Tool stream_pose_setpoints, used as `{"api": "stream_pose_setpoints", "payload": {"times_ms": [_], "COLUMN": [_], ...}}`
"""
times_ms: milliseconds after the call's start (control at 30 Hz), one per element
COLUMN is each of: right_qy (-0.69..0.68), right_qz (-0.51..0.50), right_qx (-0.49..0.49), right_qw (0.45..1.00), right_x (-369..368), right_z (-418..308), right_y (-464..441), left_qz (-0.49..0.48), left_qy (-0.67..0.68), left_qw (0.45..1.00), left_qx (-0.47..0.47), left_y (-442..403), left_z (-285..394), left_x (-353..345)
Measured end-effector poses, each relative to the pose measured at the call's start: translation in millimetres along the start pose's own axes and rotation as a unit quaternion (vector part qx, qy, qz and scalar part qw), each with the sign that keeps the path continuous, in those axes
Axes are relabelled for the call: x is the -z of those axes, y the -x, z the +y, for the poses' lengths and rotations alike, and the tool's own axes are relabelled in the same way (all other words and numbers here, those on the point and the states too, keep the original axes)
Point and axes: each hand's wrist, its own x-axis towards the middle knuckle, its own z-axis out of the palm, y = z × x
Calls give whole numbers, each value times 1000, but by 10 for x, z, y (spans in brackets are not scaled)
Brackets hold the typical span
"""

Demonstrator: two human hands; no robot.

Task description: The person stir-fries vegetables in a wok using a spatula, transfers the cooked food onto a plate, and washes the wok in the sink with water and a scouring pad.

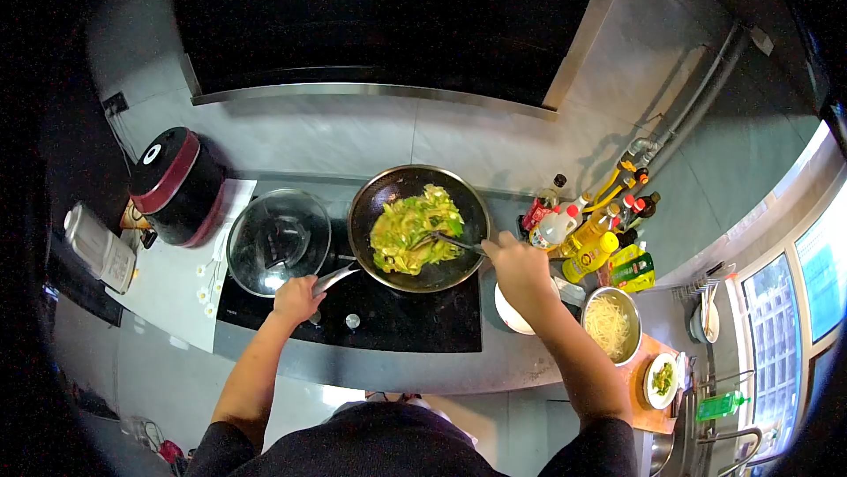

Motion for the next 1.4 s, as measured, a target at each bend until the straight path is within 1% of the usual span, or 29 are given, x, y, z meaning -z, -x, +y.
{"api": "stream_pose_setpoints", "payload": {"times_ms": [33, 133, 167, 200, 267, 367, 500, 533, 600, 633, 767, 867, 900, 1000, 1033, 1133, 1200, 1233, 1267, 1333, 1367, 1400], "right_qy": [-28, -26, -9, -11, -26, -29, -16, 5, 67, 84, 37, -15, -26, 79, 52, -146, -246, -295, -271, -219, -172, -155], "right_qz": [-1, -73, -78, -97, -53, 23, 66, 30, -31, -51, 53, -4, -69, -227, -234, -218, -183, -165, -138, -82, -67, -64], "right_qx": [-20, -8, 35, 26, 2, -6, -16, -17, 9, 26, 1, -118, -153, -193, -188, -218, -197, -185, -168, -137, -119, -98], "right_qw": [999, 997, 996, 995, 998, 999, 998, 999, 997, 995, 998, 993, 985, 951, 952, 940, 931, 923, 938, 963, 976, 981], "right_x": [57, 278, 186, -12, -318, -586, -134, 169, 246, 166, -493, -282, -155, -58, -245, -954, -1290, -1333, -1364, -1152, -996, -831], "right_z": [-12, -91, -145, -244, -457, -538, -278, -221, -15, 20, -7, 20, 85, 184, 237, 317, 393, 389, 401, 348, 319, 308], "right_y": [48, 193, 210, 174, 39, -138, -89, -58, -56, -73, -219, -236, -261, -436, -468, -608, -528, -476, -396, -233, -178, -143], "left_qz": [-3, -13, -16, -15, -13, -9, -9, -6, 2, 4, 12, -3, -1, 3, 4, -3, -7, -5, -5, -5, -3, -1], "left_qy": [-6, -21, -25, -21, -11, -4, -5, -7, -3, 3, 22, 6, 8, 9, 6, 8, 11, 12, 13, 14, 15, 16], "left_qw": [1000, 1000, 1000, 1000, 1000, 1000, 1000, 1000, 1000, 1000, 1000, 1000, 1000, 1000, 1000, 1000, 1000, 1000, 1000, 1000, 1000, 1000], "left_qx": [0, 6, 8, 9, 11, 8, 7, 4, 3, 4, -6, -3, -4, 0, 4, 9, 8, 8, 8, 9, 8, 6], "left_y": [-4, 3, 1, 3, 10, 9, 21, 25, 20, 19, 28, 25, 19, 21, 25, 10, 11, 13, 16, 9, 10, 8], "left_z": [-2, 12, 16, 19, 20, 12, 12, 12, 10, 6, -2, 5, 5, 4, 20, 24, 15, 16, 15, 4, -3, -7], "left_x": [-6, -3, 4, 8, 13, 0, 17, 16, 10, 2, 6, 26, 22, 8, 22, 29, 23, 23, 21, 15, 6, -3]}}
